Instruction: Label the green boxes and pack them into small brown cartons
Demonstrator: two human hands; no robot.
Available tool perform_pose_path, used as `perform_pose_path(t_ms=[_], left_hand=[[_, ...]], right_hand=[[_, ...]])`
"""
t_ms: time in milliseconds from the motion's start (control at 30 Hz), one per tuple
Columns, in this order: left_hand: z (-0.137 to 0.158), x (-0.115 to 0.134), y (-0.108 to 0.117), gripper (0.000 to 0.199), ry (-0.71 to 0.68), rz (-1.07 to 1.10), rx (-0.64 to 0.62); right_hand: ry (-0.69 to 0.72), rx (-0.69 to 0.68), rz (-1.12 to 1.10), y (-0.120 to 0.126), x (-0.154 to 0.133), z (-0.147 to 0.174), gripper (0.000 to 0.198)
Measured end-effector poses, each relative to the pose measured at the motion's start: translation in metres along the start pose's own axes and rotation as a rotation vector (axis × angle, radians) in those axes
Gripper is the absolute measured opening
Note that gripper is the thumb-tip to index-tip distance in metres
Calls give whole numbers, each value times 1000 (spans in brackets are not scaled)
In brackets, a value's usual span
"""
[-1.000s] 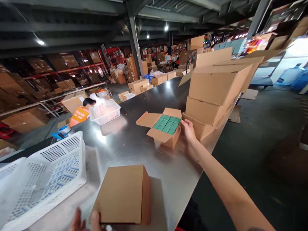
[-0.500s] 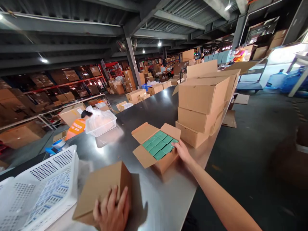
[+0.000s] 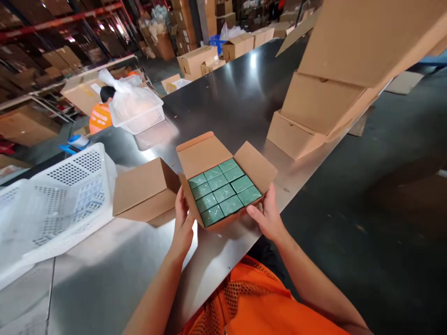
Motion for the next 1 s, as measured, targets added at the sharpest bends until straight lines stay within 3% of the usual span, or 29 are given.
perform_pose_path(t_ms=[100,200,300,367,467,533,633,700,767,867,1000], left_hand=[[-7,15,-11,77,24,35,-92],[-11,21,-17,81,118,19,-68],[-21,20,-22,93,198,87,-23],[-35,18,-25,98,237,139,2],[-59,12,-31,87,256,212,-22],[-71,13,-31,76,160,216,-44],[-71,29,-26,55,-242,50,-57],[-56,46,-25,41,-531,-111,-156],[-36,59,-25,35,-710,-241,-283],[-14,68,-23,39,-781,-340,-358],[-2,62,-20,34,-805,-403,-302]], right_hand=[[100,-146,-16,5,-6,-3,116],[82,-203,-65,13,-5,-6,116],[121,-252,-127,20,-7,-15,94],[186,-321,-84,22,-12,-26,63],[254,-340,25,24,-20,-42,33],[286,-365,68,24,-23,-46,27],[337,-456,116,23,-22,-43,52],[351,-415,124,22,-19,-39,66],[364,-325,112,20,-14,-36,69],[373,-215,87,14,-10,-34,66],[268,-119,29,5,-2,-31,71]])
Point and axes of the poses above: each hand's wrist, its own z-axis away from the middle knuckle, its own y-axis out of the back of the hand, x = y × z, the point moved 4 cm from there along -z, towards the middle knuckle, and after that the axes turned 7 degrees about -y, right-handed, at the moved point
